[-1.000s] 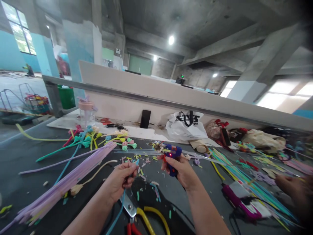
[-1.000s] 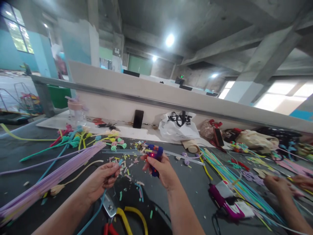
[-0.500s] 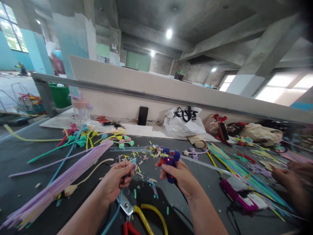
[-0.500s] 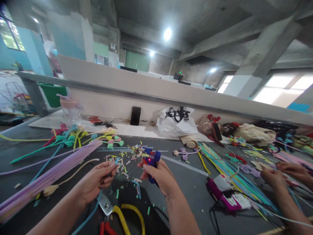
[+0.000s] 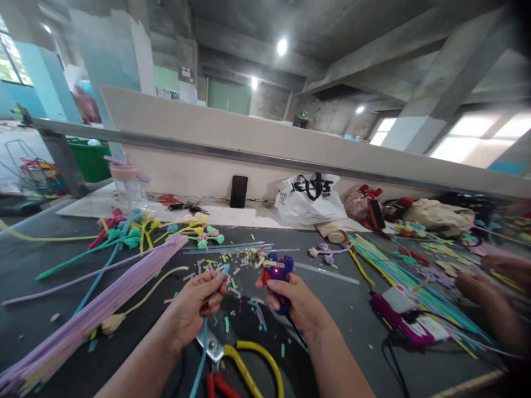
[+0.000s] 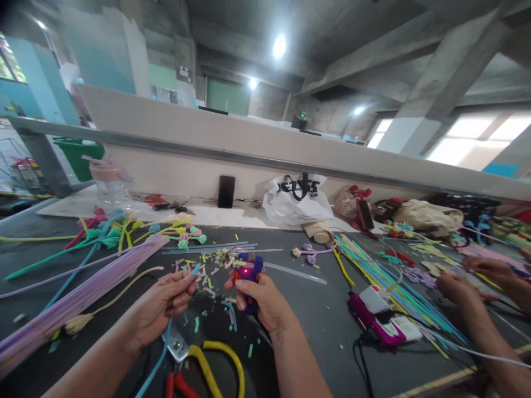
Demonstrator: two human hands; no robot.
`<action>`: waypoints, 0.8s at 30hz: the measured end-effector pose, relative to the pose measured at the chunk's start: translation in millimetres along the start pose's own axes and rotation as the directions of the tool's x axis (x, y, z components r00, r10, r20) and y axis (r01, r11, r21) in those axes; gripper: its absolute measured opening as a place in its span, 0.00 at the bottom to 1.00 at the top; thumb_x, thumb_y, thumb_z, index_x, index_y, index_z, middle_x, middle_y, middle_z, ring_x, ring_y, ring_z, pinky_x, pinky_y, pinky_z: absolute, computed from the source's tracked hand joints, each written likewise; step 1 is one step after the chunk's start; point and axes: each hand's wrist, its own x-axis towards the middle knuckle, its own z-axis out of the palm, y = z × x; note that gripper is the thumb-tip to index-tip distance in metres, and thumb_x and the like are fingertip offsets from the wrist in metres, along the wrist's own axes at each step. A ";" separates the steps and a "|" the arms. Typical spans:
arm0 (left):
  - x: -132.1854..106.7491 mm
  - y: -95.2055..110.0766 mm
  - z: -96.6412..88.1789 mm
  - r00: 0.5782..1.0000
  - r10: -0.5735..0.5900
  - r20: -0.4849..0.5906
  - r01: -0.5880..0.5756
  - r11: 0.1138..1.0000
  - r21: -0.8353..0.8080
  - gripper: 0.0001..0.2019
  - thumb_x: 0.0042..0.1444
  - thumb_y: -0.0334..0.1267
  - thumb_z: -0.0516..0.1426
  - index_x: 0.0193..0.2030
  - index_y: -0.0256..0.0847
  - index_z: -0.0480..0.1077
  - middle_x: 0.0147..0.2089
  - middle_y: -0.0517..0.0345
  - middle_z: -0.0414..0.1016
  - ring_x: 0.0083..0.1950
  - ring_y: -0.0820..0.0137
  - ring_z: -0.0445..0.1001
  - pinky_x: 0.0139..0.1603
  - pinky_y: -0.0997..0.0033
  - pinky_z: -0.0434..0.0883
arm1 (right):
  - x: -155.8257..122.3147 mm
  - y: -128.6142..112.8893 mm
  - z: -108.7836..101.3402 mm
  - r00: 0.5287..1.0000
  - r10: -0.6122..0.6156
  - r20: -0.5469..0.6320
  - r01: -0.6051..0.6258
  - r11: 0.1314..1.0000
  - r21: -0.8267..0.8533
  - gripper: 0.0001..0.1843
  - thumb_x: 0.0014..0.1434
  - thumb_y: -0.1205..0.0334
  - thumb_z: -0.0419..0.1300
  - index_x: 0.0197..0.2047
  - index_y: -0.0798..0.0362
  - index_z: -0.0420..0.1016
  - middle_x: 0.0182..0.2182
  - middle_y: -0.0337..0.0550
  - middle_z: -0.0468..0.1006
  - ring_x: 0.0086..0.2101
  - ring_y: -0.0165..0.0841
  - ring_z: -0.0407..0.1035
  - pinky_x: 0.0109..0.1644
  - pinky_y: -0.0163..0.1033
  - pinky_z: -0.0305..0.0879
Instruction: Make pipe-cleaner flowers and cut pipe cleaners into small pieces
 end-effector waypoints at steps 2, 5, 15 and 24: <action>0.4 -0.5 -0.9 1.000 0.008 -0.012 -0.008 1.000 -0.009 0.11 0.48 0.39 0.61 0.29 0.34 0.65 0.26 0.62 0.64 0.18 0.87 0.51 0.15 0.85 0.43 | -0.4 -0.8 0.3 1.000 0.009 -0.004 -0.009 1.000 0.009 0.10 0.48 0.64 0.62 0.35 0.58 0.73 0.31 0.46 0.77 0.17 0.21 0.58 0.23 0.31 0.55; 1.1 -0.4 -1.6 1.000 0.012 -0.021 -0.012 1.000 -0.018 0.11 0.47 0.39 0.61 0.28 0.33 0.66 0.25 0.62 0.64 0.18 0.87 0.51 0.14 0.85 0.44 | -3.5 -3.3 1.4 1.000 0.009 0.011 -0.009 1.000 0.005 0.12 0.48 0.62 0.62 0.37 0.58 0.74 0.31 0.46 0.77 0.17 0.22 0.60 0.24 0.31 0.57; 0.1 2.6 -1.4 0.999 0.025 -0.028 -0.025 1.000 -0.013 0.11 0.46 0.39 0.62 0.26 0.33 0.65 0.24 0.63 0.63 0.17 0.88 0.50 0.14 0.85 0.44 | 0.2 2.6 -13.3 0.941 -0.265 -0.213 0.080 0.781 -0.619 0.16 0.48 0.56 0.62 0.40 0.54 0.72 0.30 0.43 0.78 0.24 0.30 0.68 0.30 0.36 0.64; -0.1 3.9 -0.3 0.999 0.031 -0.031 -0.031 1.000 0.004 0.12 0.46 0.38 0.62 0.25 0.33 0.65 0.24 0.64 0.63 0.17 0.88 0.49 0.13 0.85 0.44 | -1.1 -3.2 -6.4 0.846 -0.520 0.120 0.081 -0.097 -0.992 0.18 0.48 0.70 0.54 0.45 0.53 0.70 0.39 0.47 0.77 0.41 0.39 0.68 0.46 0.41 0.61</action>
